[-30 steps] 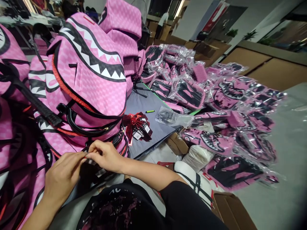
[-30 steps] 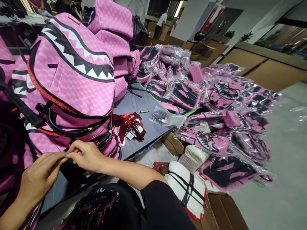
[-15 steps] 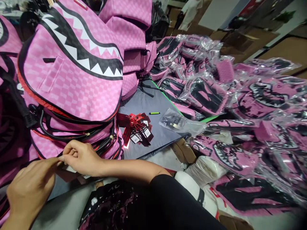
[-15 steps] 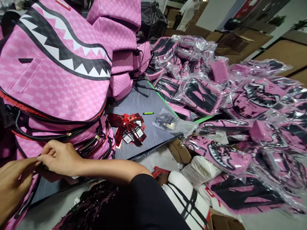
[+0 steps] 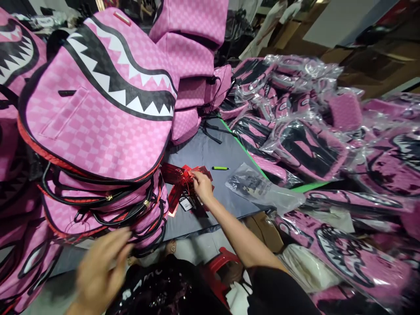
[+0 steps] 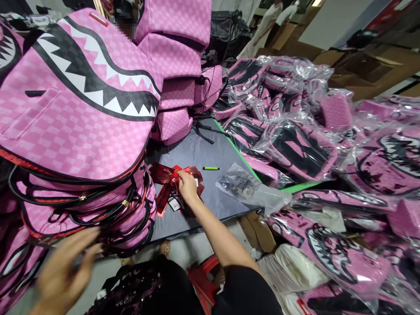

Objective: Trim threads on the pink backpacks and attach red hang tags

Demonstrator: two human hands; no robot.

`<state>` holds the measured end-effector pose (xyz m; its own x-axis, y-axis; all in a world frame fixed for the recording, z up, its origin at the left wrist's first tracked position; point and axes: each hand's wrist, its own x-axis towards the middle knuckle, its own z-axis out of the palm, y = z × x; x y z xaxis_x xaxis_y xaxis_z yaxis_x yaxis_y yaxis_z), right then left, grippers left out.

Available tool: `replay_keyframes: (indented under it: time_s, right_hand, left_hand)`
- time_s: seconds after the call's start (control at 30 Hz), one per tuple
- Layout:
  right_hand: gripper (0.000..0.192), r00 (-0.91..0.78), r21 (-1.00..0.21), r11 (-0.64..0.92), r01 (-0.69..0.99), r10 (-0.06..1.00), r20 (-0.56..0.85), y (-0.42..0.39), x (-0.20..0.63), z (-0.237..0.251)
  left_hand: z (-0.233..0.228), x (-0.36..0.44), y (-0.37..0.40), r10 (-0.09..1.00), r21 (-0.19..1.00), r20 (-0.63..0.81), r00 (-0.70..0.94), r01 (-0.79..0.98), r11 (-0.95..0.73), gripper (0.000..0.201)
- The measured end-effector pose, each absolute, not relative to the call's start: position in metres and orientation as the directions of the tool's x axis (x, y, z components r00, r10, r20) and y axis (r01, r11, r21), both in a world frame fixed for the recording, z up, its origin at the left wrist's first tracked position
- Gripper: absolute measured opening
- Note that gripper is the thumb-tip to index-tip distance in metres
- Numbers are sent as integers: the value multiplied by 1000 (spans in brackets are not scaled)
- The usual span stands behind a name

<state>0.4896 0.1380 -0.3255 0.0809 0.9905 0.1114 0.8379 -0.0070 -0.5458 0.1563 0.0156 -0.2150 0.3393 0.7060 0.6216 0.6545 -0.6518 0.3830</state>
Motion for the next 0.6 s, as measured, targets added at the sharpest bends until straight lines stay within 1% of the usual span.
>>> replay_keyframes:
  time_s: [0.03, 0.07, 0.1, 0.13, 0.17, 0.23, 0.3, 0.37, 0.4, 0.47, 0.53, 0.6]
  right_hand:
    - [41, 66, -508, -16, 861, 994, 81, 158, 509, -339]
    - [40, 42, -477, -13, 879, 998, 50, 175, 522, -351]
    - [37, 12, -446, -2, 895, 1000, 19, 189, 530, -362]
    - [32, -16, -412, 10, 911, 1000, -12, 199, 532, -371]
    - [27, -41, -378, 23, 925, 998, -38, 206, 532, -378]
    - [18, -85, -311, 60, 949, 994, -66, 210, 529, -390]
    - [20, -124, -245, 104, 964, 990, -68, 208, 529, -397]
    - [25, -158, -181, 144, 973, 985, -67, 202, 532, -401]
    - [27, -174, -150, 162, 975, 983, -67, 199, 534, -401]
    - [30, -204, -94, 198, 976, 977, -60, 193, 543, -399]
    - [30, -221, -51, 219, 974, 975, -35, 185, 556, -392]
    - [27, -214, -16, 214, 977, 977, 11, 173, 574, -380]
  left_hand:
    - [-227, 190, 27, 733, 429, 528, 428, 610, -666, 43]
    - [-241, 224, 43, 748, 480, 477, 461, 576, -662, 30]
    - [-255, 256, 64, 802, 570, 340, 491, 571, -591, 24]
    - [-269, 286, 87, 862, 657, 152, 483, 602, -454, 24]
    - [-283, 313, 111, 894, 668, 91, 439, 639, -382, 25]
    - [-308, 354, 157, 948, 665, 24, 318, 703, -253, 36]
    - [-328, 380, 193, 981, 655, -42, 187, 747, -114, 47]
    - [-345, 395, 217, 986, 641, -143, 87, 767, 25, 54]
    - [-352, 400, 224, 979, 631, -194, 59, 772, 79, 54]
    - [-363, 406, 231, 962, 619, -270, 43, 773, 139, 42]
    - [-368, 408, 232, 953, 621, -299, 44, 767, 159, 29]
    - [-365, 406, 229, 951, 627, -307, 27, 758, 181, 25]
